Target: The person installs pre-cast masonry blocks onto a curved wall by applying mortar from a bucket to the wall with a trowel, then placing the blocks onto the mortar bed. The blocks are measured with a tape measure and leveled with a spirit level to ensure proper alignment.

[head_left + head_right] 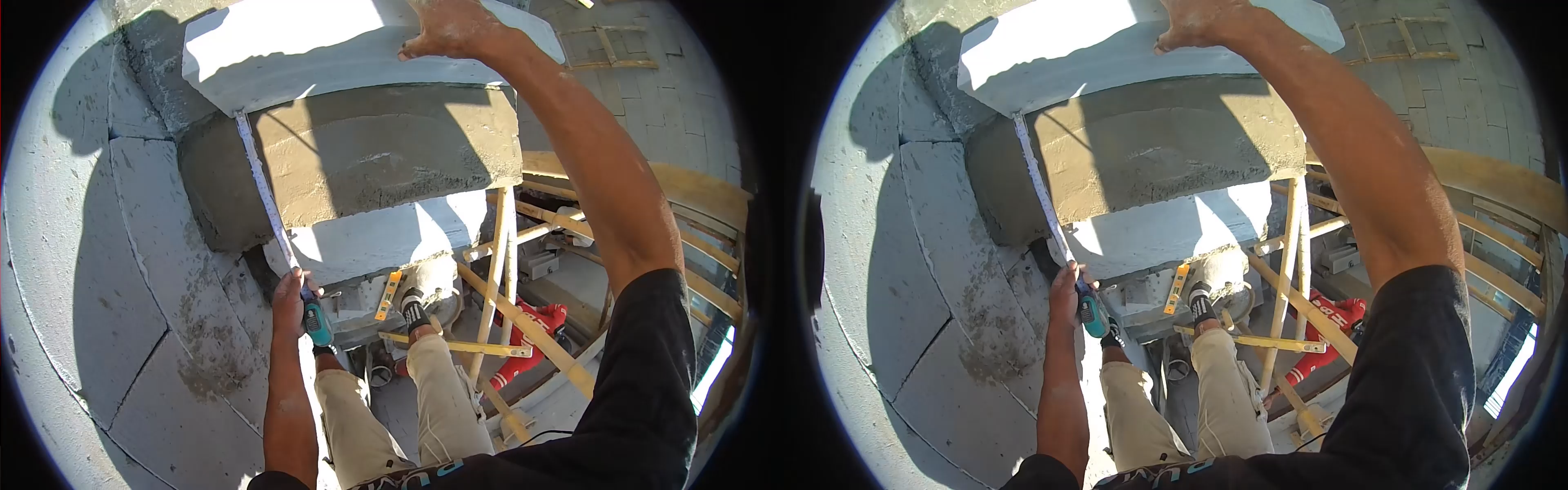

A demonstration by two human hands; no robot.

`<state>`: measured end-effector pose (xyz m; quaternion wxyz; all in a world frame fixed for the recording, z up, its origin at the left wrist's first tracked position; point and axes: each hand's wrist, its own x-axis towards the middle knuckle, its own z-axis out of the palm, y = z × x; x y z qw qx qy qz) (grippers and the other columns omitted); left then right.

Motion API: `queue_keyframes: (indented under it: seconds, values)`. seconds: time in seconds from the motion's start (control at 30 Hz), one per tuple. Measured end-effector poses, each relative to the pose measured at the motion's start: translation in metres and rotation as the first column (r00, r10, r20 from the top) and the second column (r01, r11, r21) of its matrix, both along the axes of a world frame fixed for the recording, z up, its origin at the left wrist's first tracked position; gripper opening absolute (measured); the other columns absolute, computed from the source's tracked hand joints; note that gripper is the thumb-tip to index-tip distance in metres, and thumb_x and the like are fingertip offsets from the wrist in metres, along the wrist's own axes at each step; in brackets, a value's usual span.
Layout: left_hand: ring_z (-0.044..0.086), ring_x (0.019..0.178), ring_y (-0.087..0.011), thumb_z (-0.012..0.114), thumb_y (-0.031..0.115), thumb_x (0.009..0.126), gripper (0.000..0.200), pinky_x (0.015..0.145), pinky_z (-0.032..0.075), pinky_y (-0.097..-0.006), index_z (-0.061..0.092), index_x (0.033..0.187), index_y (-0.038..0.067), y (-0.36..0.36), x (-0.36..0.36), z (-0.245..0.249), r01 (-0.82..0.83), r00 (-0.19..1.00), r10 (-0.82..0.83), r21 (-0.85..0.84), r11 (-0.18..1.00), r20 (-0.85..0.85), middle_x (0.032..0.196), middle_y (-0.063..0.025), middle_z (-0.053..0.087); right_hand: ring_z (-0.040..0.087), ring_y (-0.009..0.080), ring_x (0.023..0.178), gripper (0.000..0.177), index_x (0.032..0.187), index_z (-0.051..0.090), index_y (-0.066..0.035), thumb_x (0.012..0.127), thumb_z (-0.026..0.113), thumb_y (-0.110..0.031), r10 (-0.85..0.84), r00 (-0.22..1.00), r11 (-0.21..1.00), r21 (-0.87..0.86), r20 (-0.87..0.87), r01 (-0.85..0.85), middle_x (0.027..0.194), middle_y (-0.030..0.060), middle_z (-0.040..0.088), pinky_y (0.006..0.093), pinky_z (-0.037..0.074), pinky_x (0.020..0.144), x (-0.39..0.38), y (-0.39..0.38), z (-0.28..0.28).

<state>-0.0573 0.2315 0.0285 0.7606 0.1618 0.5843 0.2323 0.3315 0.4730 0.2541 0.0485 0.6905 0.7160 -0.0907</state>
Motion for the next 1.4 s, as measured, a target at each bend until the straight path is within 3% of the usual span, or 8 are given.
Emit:
queue_keyframes:
  seconds: [0.3, 0.53, 0.63, 0.73, 0.83, 0.93, 1.03, 1.4]
  values:
    - [0.059, 0.068, -0.0147, 0.062, 0.033, 0.098, 0.032, 0.068, 0.054, -0.0307, 0.059, 0.105, 0.002, 0.002, 0.004, -0.002, -0.045, 0.999, 0.046, -0.034, 0.998, 0.021, 0.076, -0.0045, 0.059, 0.021, 0.0398, 0.146, 0.118, 0.157, 0.013, -0.016, 0.066, 0.086, -0.036, -0.042, 0.998, 0.997, -0.057, 0.039, 0.044, 0.158, 0.0251, 0.018, 0.0568, 0.017, 0.12, -0.006, 0.018, -0.003]
    - [0.062, 0.068, -0.0126, 0.061, 0.033, 0.099, 0.033, 0.068, 0.055, -0.0285, 0.061, 0.11, 0.002, 0.001, 0.008, -0.003, -0.04, 0.999, 0.04, -0.056, 0.998, 0.004, 0.078, -0.0034, 0.063, 0.025, 0.0417, 0.144, 0.122, 0.155, 0.015, -0.01, 0.061, 0.088, -0.035, 0.035, 0.999, 0.98, -0.195, 0.002, -0.034, 0.156, 0.0283, 0.022, 0.0444, 0.024, 0.121, -0.009, 0.044, -0.015]
    - [0.062, 0.068, -0.0123, 0.06, 0.033, 0.099, 0.032, 0.069, 0.055, -0.0283, 0.063, 0.109, 0.003, -0.002, 0.011, -0.002, -0.047, 0.999, 0.046, -0.053, 0.997, -0.015, 0.078, -0.0029, 0.063, 0.028, 0.0413, 0.143, 0.118, 0.154, 0.018, -0.011, 0.061, 0.088, -0.031, -0.001, 1.0, 0.987, -0.159, -0.019, -0.002, 0.154, 0.0267, 0.026, 0.0446, 0.025, 0.121, -0.012, 0.043, -0.016]
    - [0.062, 0.068, -0.0126, 0.059, 0.034, 0.099, 0.032, 0.068, 0.055, -0.0277, 0.064, 0.106, 0.003, -0.002, 0.011, -0.003, -0.051, 0.999, 0.05, -0.031, 0.998, -0.014, 0.077, -0.0029, 0.063, 0.038, 0.0356, 0.139, 0.114, 0.154, 0.027, -0.025, 0.057, 0.088, -0.025, 0.21, 0.978, 0.967, 0.153, -0.014, -0.206, 0.151, 0.0148, 0.039, 0.0445, 0.032, 0.119, 0.028, 0.052, -0.071]
    - [0.062, 0.068, -0.0128, 0.059, 0.034, 0.1, 0.032, 0.068, 0.054, -0.0274, 0.065, 0.104, 0.003, 0.001, 0.008, 0.004, -0.008, 0.999, 0.005, -0.048, 0.999, -0.047, 0.076, -0.0024, 0.062, 0.037, 0.0359, 0.139, 0.114, 0.154, 0.027, -0.023, 0.057, 0.087, -0.023, 0.206, 0.978, 0.972, 0.128, -0.047, -0.198, 0.152, 0.0147, 0.037, 0.0422, 0.03, 0.12, 0.03, 0.053, -0.069]
    - [0.062, 0.069, -0.0128, 0.058, 0.035, 0.1, 0.032, 0.068, 0.053, -0.0273, 0.064, 0.103, 0.003, 0.005, 0.006, 0.01, 0.032, 0.998, -0.035, -0.053, 0.998, -0.056, 0.076, -0.0021, 0.061, 0.032, 0.0331, 0.143, 0.111, 0.156, 0.023, -0.024, 0.063, 0.084, -0.022, 0.23, 0.96, 0.972, 0.077, -0.16, -0.22, 0.155, 0.0115, 0.035, 0.0516, 0.026, 0.12, 0.026, 0.055, -0.063]
    - [0.061, 0.069, -0.0122, 0.057, 0.035, 0.1, 0.033, 0.068, 0.052, -0.0273, 0.064, 0.103, 0.003, 0.007, 0.008, 0.013, 0.035, 0.997, -0.038, -0.043, 0.998, -0.071, 0.076, -0.0019, 0.061, 0.029, 0.04, 0.142, 0.115, 0.154, 0.021, -0.01, 0.062, 0.088, -0.025, -0.04, 0.998, 0.99, -0.139, -0.051, 0.033, 0.153, 0.0248, 0.028, 0.0439, 0.027, 0.121, -0.014, 0.043, -0.021]
    - [0.06, 0.07, -0.0114, 0.058, 0.037, 0.1, 0.032, 0.064, 0.049, -0.0262, 0.063, 0.102, 0.005, 0.012, 0.008, 0.012, 0.042, 0.998, -0.044, -0.029, 0.999, -0.039, 0.076, -0.0011, 0.061, 0.031, 0.036, 0.142, 0.113, 0.153, 0.022, -0.005, 0.06, 0.087, -0.015, -0.041, 0.997, 0.995, -0.095, -0.065, 0.035, 0.152, 0.0225, 0.031, 0.0411, 0.026, 0.121, -0.017, 0.047, -0.026]
